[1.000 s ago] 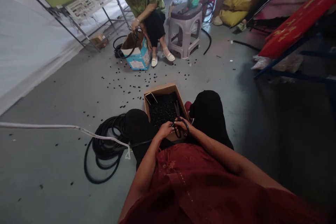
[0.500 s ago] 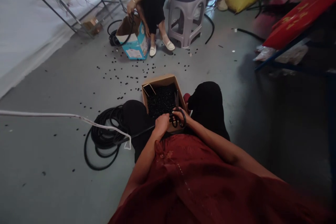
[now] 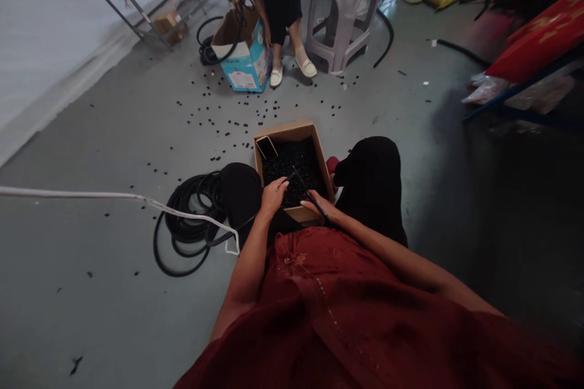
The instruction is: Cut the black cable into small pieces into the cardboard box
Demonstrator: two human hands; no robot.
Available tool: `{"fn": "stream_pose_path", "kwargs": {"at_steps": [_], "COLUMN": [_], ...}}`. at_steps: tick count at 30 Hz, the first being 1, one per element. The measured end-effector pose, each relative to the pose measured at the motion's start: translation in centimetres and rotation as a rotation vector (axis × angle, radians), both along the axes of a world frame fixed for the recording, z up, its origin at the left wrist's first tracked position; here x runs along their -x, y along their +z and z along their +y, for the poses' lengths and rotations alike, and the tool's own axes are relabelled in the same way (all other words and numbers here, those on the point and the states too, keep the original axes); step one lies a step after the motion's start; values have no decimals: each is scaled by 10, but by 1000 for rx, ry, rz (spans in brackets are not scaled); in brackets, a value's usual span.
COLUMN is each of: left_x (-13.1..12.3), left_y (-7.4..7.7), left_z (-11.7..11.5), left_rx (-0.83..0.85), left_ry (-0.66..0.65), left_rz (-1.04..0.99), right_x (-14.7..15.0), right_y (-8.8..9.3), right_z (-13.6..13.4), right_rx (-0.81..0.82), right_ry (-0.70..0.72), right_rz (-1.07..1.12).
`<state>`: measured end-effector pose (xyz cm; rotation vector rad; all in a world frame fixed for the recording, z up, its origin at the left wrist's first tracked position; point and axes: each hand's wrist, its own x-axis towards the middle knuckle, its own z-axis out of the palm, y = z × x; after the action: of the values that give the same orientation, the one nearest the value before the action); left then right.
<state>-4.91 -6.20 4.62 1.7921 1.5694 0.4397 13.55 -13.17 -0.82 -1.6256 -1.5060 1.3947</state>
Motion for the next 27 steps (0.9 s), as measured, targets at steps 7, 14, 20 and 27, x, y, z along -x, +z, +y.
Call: {"fn": "stream_pose_path", "kwargs": {"at_steps": [7,14,20,27], "left_x": [0,0,0,-5], "left_y": [-10,-15,-23,-29], "left_z": [-3,-4,-4,-2], "left_rx": [18,46,62,91], "left_ry": [-81,-116,-124,-150], "left_rz": [8,23,68,172], "right_x": [0,3,1,4], "right_y": [-13,-17,-14,-16], "right_z": [0,2,0,-1], "right_rx": [3,6,86,58], "right_ry": [35,48,68,37], "right_rz": [-62,-93,-138,-238]}}
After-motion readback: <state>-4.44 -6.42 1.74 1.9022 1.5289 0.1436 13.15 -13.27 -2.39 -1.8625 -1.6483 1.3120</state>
